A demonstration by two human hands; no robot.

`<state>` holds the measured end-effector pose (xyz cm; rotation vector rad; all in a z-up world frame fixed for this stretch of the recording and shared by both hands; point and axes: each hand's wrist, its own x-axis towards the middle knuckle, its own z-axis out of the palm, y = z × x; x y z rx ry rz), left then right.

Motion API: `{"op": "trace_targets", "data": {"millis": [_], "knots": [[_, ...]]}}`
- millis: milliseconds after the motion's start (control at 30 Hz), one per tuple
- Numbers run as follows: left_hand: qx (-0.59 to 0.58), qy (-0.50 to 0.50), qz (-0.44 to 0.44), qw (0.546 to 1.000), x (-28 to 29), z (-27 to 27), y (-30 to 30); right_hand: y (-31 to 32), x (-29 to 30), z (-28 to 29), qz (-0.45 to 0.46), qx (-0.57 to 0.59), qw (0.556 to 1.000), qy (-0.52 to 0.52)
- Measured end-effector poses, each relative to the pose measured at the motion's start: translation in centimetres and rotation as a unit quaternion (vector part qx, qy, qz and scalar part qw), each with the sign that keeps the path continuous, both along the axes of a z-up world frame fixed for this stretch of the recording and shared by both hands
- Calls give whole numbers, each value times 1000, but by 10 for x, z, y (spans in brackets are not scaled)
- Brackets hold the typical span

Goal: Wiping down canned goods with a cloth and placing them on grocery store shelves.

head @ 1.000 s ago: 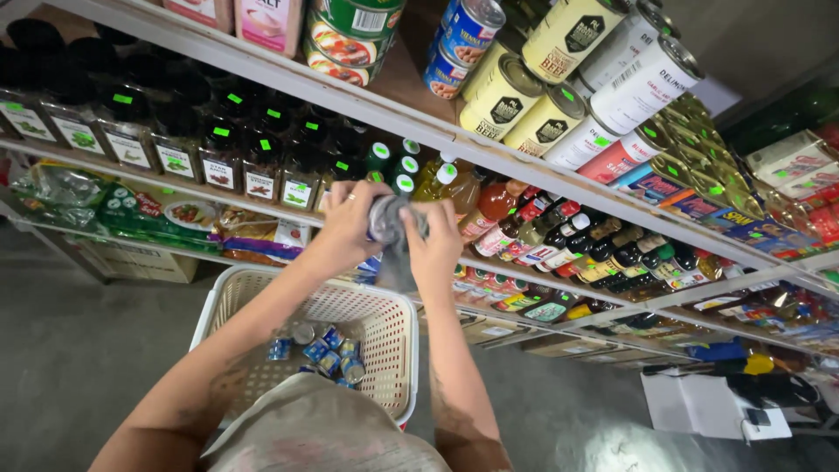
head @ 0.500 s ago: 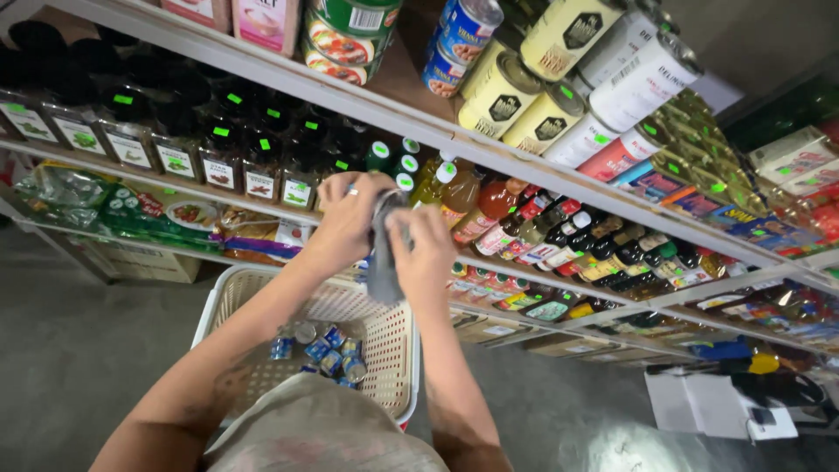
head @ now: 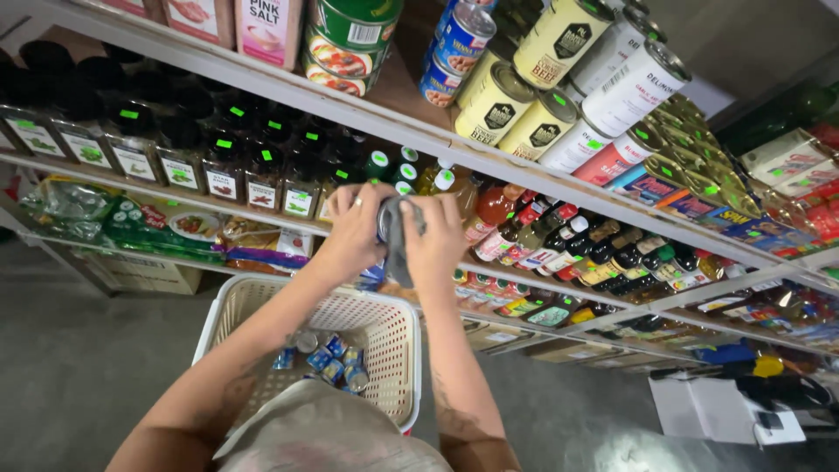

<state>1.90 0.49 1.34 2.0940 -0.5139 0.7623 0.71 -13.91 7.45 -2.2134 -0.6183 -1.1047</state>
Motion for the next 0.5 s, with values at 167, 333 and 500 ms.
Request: {"op": "trace_targets", "data": {"millis": [167, 333, 500], "knots": [[-20, -51, 26, 998, 10, 10, 14, 10, -22, -3, 25, -39, 999, 17], [1, -19, 28, 999, 5, -2, 2, 3, -2, -1, -43, -63, 997, -8], [-69, -22, -14, 997, 12, -5, 9, -9, 7, -24, 35, -18, 998, 48]]}}
